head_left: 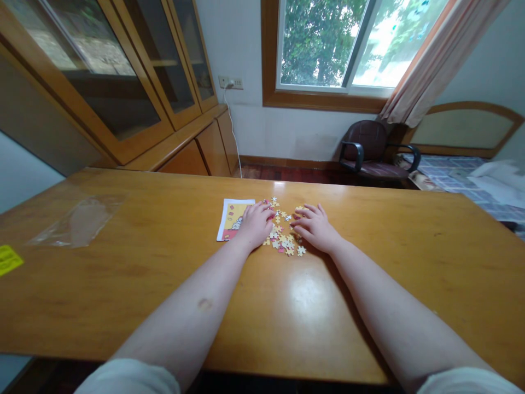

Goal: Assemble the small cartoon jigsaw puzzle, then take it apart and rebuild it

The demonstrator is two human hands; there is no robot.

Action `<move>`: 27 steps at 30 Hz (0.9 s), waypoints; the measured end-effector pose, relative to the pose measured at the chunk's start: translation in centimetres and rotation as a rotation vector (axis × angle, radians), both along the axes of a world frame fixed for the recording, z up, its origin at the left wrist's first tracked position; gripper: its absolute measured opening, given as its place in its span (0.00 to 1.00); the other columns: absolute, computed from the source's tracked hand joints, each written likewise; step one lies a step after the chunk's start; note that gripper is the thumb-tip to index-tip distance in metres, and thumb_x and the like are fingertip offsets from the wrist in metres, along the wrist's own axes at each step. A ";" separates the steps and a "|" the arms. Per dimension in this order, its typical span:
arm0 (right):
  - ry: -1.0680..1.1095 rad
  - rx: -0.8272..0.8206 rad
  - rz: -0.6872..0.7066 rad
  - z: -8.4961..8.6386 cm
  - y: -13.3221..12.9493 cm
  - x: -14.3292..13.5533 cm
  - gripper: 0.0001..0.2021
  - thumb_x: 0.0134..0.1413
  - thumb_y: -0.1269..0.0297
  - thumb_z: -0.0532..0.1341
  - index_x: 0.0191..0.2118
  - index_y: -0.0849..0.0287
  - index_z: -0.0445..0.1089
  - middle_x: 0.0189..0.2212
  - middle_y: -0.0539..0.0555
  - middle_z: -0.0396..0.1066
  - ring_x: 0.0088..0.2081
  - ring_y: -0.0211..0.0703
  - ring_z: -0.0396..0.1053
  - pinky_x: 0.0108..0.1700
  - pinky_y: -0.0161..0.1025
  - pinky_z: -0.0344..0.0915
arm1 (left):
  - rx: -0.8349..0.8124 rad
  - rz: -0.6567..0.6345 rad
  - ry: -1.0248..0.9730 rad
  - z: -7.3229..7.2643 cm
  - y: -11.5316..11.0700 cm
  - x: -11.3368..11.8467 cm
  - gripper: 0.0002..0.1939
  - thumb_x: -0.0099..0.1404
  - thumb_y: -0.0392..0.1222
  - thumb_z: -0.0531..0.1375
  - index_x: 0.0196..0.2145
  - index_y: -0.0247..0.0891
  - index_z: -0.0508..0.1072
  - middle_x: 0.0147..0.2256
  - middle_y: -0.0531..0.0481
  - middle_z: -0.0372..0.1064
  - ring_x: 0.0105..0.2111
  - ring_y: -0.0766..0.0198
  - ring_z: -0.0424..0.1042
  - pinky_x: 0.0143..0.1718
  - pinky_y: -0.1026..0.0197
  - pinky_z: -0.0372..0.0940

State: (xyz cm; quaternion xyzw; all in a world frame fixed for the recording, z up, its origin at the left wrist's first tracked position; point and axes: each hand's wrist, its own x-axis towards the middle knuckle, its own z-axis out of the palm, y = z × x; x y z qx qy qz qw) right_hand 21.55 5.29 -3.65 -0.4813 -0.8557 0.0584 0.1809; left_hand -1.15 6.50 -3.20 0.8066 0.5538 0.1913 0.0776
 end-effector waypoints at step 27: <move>0.202 0.124 -0.172 -0.6 1.0 0.6 0.15 0.61 0.61 0.53 0.29 0.55 0.74 0.38 0.55 0.76 0.43 0.47 0.69 0.58 0.53 0.53 | -0.027 0.136 0.015 -0.3 0.4 -0.4 0.17 0.61 0.34 0.53 0.40 0.48 0.79 0.52 0.52 0.70 0.59 0.49 0.58 0.61 0.43 0.50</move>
